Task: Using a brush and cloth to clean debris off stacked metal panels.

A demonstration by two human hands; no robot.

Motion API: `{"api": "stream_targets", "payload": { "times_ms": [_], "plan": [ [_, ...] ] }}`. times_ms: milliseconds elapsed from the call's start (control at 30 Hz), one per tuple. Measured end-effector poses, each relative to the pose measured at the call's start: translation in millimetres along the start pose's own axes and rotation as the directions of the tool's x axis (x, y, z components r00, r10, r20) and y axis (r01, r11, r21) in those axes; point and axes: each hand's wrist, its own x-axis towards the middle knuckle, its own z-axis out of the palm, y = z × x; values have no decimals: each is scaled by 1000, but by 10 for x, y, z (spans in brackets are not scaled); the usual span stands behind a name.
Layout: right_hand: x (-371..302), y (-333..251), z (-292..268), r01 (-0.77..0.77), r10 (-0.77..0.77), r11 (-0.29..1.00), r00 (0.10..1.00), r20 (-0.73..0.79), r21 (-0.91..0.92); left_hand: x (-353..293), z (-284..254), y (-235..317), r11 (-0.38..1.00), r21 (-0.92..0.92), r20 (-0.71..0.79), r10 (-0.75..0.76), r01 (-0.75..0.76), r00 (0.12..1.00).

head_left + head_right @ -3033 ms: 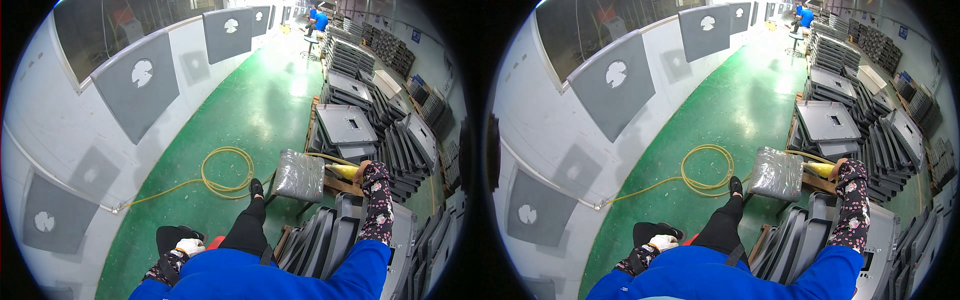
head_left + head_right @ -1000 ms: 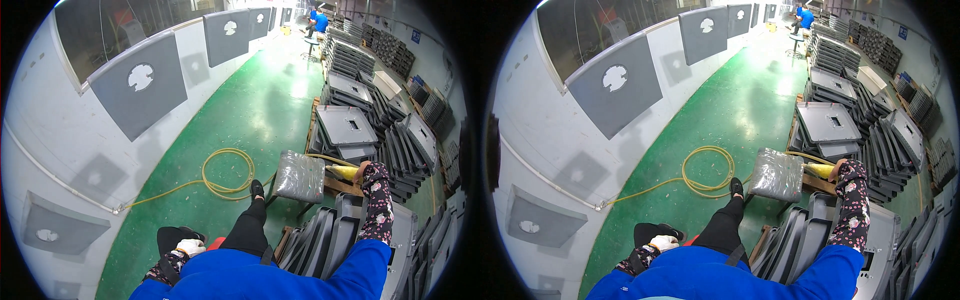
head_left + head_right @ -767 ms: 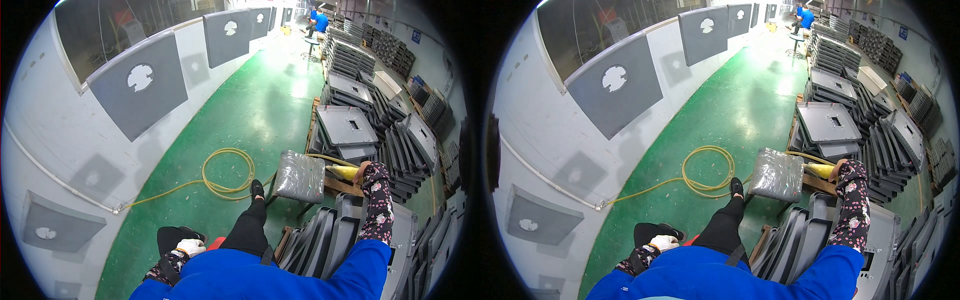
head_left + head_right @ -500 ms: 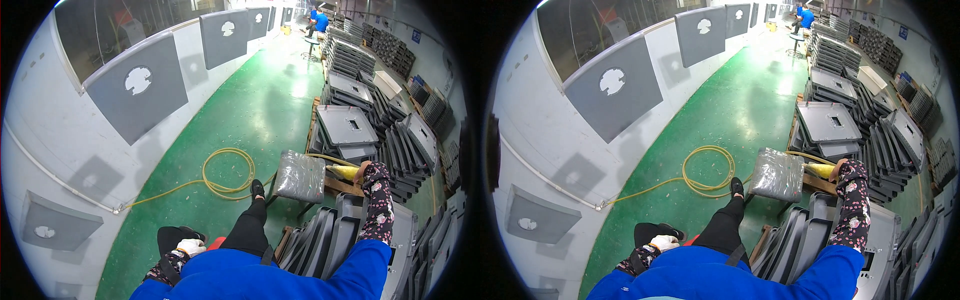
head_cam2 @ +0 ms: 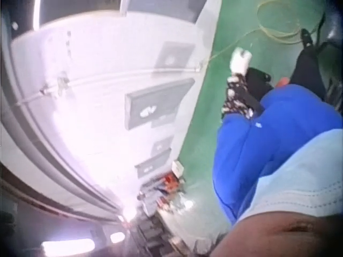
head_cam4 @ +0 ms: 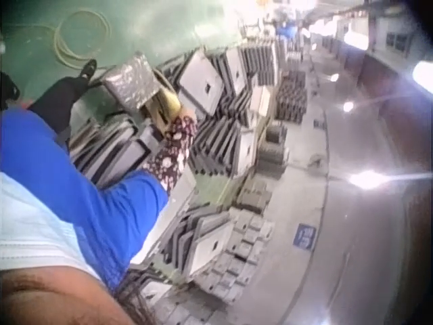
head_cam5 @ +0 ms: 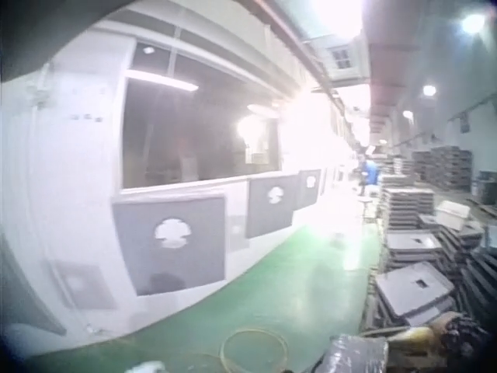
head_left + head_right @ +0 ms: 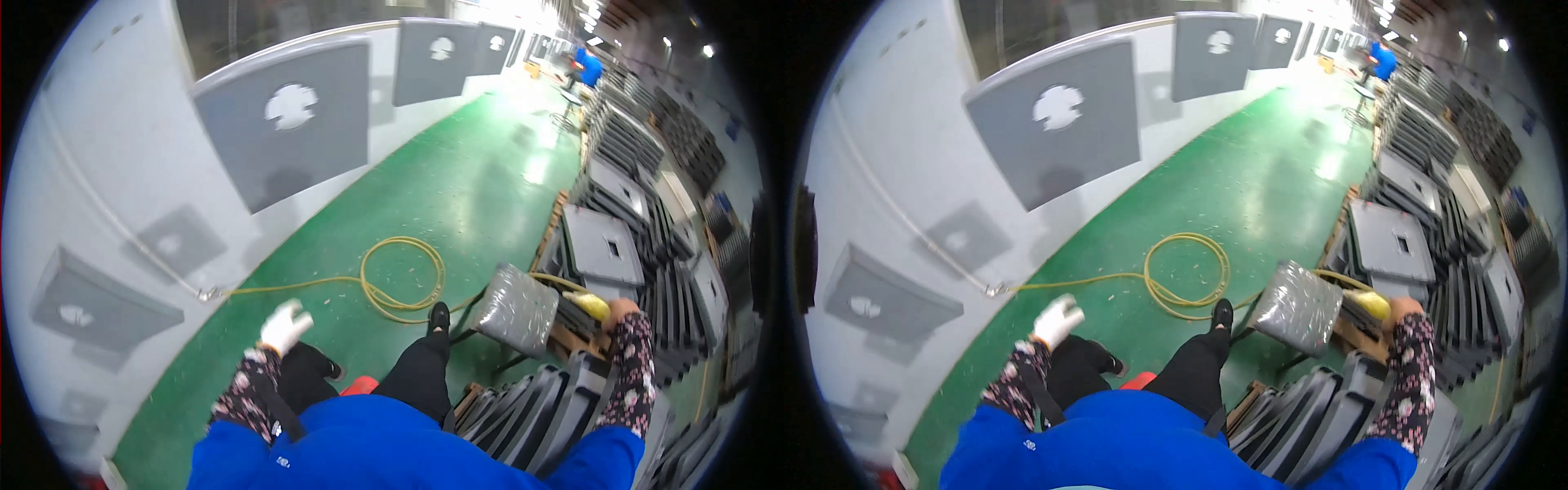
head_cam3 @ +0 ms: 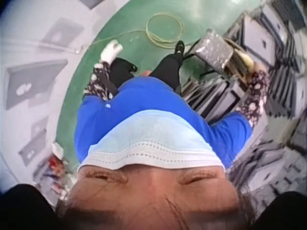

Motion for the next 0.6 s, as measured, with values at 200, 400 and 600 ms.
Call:
{"api": "stream_targets", "payload": {
  "times_ms": [200,400,600],
  "plan": [
    [-302,-702,-595,350,-379,923,898,-222,-159,660,-1554,8,959,-277,-538,-110,-52,835],
    [-620,-1656,-1131,649,-650,759,755,-82,-46,1201,-2418,55,835,-395,-681,14,-383,732],
    [-1134,-2342,-1252,727,-713,674,686,144,-128,1326,-2619,238,748,-586,-494,-23,-313,869]
  ]
}}
